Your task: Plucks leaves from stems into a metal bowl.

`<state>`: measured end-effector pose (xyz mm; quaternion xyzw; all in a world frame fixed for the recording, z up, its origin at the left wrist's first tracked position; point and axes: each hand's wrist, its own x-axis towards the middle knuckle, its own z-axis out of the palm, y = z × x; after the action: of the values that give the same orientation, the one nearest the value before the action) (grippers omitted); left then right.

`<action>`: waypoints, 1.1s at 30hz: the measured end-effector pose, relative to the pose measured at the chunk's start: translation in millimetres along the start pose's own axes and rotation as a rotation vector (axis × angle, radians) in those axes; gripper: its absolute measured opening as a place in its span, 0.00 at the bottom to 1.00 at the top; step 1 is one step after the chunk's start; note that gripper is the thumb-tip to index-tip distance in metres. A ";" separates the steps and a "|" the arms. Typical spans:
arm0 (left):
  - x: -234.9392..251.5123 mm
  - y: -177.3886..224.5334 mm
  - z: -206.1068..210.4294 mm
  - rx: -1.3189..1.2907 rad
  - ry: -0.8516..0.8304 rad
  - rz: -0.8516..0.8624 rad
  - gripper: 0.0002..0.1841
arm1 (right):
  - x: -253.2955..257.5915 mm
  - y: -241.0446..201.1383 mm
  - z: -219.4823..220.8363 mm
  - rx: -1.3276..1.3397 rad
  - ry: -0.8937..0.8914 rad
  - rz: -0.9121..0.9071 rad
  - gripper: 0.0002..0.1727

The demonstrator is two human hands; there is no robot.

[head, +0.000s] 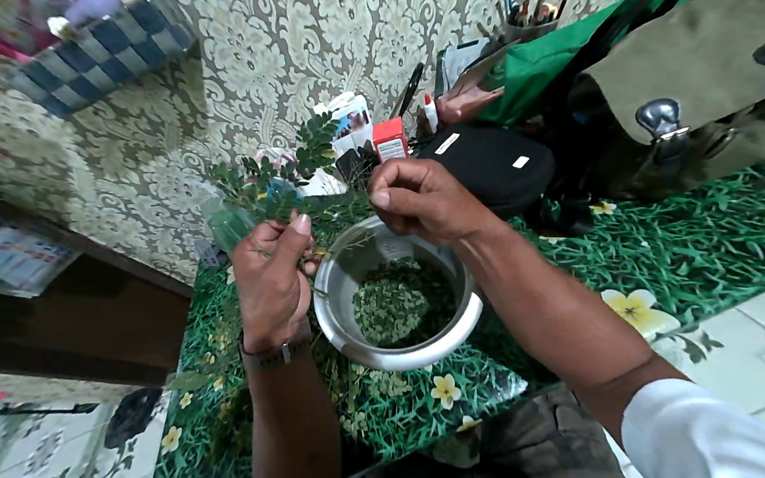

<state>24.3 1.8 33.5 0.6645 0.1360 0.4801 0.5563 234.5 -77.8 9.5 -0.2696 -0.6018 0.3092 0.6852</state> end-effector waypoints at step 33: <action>0.2 -2.6 -1.6 0.004 -0.006 -0.018 0.07 | 0.6 -7.1 -10.4 -0.018 0.015 0.031 0.08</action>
<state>24.1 3.8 31.2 0.6658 0.1412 0.4730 0.5595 245.6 -82.1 13.8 -0.2873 -0.5950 0.3125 0.6825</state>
